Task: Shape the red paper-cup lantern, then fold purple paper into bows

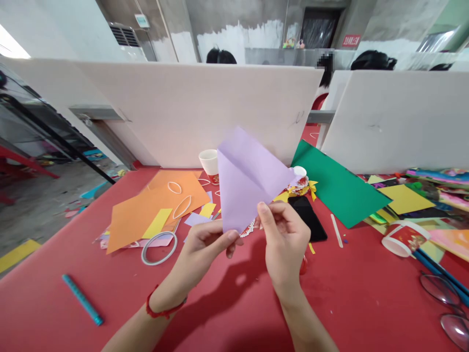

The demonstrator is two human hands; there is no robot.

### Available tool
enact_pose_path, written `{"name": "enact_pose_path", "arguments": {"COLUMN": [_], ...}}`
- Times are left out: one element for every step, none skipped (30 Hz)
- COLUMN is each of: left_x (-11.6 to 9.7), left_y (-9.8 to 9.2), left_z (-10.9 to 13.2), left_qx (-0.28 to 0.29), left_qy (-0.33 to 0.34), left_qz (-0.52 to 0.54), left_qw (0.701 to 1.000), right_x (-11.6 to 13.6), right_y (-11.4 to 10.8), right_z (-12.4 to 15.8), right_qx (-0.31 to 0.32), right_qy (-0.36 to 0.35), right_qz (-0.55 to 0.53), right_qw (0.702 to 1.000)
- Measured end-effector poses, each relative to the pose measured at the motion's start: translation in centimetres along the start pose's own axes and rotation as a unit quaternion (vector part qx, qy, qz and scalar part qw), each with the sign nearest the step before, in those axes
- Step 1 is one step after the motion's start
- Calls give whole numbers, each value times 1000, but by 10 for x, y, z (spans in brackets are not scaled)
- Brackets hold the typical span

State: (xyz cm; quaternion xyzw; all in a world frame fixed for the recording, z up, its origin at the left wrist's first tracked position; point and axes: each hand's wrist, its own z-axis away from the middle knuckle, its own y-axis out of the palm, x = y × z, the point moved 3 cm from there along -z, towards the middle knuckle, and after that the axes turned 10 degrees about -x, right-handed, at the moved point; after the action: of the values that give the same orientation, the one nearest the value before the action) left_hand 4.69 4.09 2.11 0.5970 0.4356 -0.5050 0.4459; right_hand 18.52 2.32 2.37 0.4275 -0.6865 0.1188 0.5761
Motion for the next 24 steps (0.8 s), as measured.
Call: {"name": "enact_pose_path", "arguments": {"left_x": [0, 1, 2, 3, 3, 4, 4, 4, 4, 4, 4, 4, 4, 3, 3, 2, 1, 0, -1, -2, -2, -3, -3, -3], "left_y": [0, 0, -1, 0, 0, 1, 2, 2, 3, 2, 2, 1, 0, -1, -3, -5, -7, -9, -10, -12, -13, -14, -14, -14], "left_z": [0, 1, 1, 2, 2, 3, 3, 3, 3, 3, 3, 3, 2, 2, 1, 0, 0, 0, 0, 0, 1, 1, 1, 1], "left_qx": [-8, -18, -26, -29, -30, -32, -37, -46, -61, -77, -89, -90, -83, -69, -48, -21, 6, 41, 70, 89, 99, 99, 94, 90], "left_qy": [1, 3, 2, 0, 0, 5, 18, 37, 61, 84, 102, 113, 115, 111, 101, 88, 73, 56, 40, 25, 14, 4, -3, -5], "left_qz": [-7, -16, -24, -33, -42, -52, -62, -73, -83, -92, -98, -101, -101, -102, -104, -105, -105, -100, -91, -78, -64, -51, -41, -36], "left_qw": [1000, 1000, 999, 999, 999, 998, 997, 996, 993, 989, 986, 984, 985, 986, 988, 990, 992, 993, 993, 993, 993, 994, 995, 995], "right_x": [0, 0, 0, 1, 1, 1, 2, 2, 1, 0, 0, -1, -2, -2, -3, -3, -3, -3, -3, -4, -4, -4, -4, -3], "right_y": [0, -1, -1, -1, -1, -1, -1, -1, -1, 0, 0, 1, 1, 1, 1, 1, 1, 1, 1, 0, 0, 0, 0, -1], "right_z": [-1, -1, -2, -3, -4, -5, -5, -6, -6, -6, -6, -5, -5, -6, -6, -6, -7, -7, -8, -8, -9, -9, -9, -9], "right_qx": [1, 1, 0, -2, -6, -10, -14, -16, -18, -20, -21, -23, -28, -33, -39, -45, -49, -53, -54, -54, -55, -55, -55, -56], "right_qy": [0, -3, -6, -11, -16, -21, -25, -27, -26, -24, -20, -15, -9, -3, 2, 7, 11, 13, 14, 14, 13, 12, 10, 9], "right_qz": [0, 1, 3, 5, 6, 6, 5, 4, 5, 6, 8, 7, 5, 0, -5, -9, -11, -10, -9, -7, -6, -8, -11, -14], "right_qw": [1000, 1000, 1000, 1000, 1000, 1000, 1000, 1000, 999, 999, 1000, 1000, 1000, 999, 999, 999, 999, 998, 998, 998, 998, 998, 998, 998]}}
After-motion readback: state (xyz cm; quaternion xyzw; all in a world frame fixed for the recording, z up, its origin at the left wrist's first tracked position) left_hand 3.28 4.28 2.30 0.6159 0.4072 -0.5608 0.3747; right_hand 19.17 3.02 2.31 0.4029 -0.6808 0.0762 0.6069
